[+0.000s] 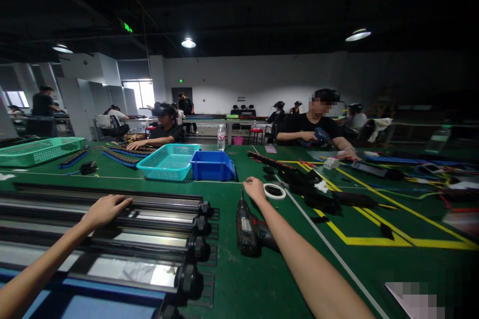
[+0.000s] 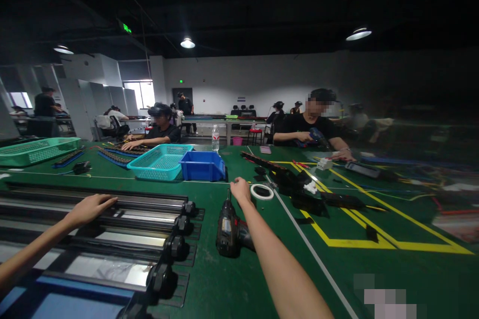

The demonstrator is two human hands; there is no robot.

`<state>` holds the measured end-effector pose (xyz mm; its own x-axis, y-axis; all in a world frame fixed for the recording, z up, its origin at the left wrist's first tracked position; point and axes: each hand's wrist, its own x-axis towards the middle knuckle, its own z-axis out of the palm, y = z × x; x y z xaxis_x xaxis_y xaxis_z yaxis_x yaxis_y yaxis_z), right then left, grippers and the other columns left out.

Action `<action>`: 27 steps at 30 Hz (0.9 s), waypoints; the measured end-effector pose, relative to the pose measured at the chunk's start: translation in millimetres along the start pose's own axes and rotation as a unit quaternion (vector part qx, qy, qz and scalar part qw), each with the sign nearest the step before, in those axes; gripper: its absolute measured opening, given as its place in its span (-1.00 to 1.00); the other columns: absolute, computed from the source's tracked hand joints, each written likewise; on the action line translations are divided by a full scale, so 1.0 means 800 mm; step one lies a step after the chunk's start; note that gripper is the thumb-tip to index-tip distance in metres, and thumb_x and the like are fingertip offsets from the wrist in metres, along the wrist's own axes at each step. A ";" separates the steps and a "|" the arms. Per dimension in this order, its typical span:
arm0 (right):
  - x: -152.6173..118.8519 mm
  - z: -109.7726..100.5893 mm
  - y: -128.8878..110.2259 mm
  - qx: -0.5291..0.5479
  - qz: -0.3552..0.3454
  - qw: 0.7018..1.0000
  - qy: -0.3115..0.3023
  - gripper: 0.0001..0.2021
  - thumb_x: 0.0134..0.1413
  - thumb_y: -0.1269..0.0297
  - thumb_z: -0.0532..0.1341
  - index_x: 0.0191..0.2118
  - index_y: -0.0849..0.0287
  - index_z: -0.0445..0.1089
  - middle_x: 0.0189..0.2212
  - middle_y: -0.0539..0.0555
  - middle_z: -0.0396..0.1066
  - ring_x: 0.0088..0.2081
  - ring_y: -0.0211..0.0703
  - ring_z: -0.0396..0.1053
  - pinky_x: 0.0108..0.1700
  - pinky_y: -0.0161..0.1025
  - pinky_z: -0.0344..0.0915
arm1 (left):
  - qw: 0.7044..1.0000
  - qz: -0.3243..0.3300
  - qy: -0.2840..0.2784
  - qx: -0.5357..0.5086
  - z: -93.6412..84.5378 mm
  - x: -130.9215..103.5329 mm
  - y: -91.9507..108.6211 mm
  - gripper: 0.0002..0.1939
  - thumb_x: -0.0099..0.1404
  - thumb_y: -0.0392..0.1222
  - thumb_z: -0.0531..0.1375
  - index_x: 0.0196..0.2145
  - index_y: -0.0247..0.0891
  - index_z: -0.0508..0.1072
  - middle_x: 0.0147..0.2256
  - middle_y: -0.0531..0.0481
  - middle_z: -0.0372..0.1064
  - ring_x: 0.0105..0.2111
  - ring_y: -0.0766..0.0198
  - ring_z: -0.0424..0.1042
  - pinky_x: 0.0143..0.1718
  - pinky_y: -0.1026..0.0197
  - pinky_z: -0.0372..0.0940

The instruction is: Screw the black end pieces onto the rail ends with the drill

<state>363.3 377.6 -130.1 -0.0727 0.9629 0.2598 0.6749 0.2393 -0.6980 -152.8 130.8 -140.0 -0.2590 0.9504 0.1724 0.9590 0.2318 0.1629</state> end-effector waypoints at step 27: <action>-0.177 -0.102 0.022 -0.121 -0.192 0.944 -0.241 -0.20 -0.29 0.27 0.31 0.20 0.01 0.13 -0.06 0.17 0.34 -0.08 0.10 0.33 -0.11 -0.13 0.22 | 0.984 0.145 0.051 -0.094 -0.027 -0.016 0.122 -0.51 0.28 0.20 -0.08 -0.25 -0.24 0.41 -0.24 -0.09 0.41 -0.26 0.17 0.37 -0.19 0.24 0.23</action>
<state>445.4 235.4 -125.0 -0.6318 0.7702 0.0873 0.6752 0.6021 -0.4260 -58.5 136.8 -105.5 0.0030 0.9427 0.3336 0.9586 -0.0977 0.2675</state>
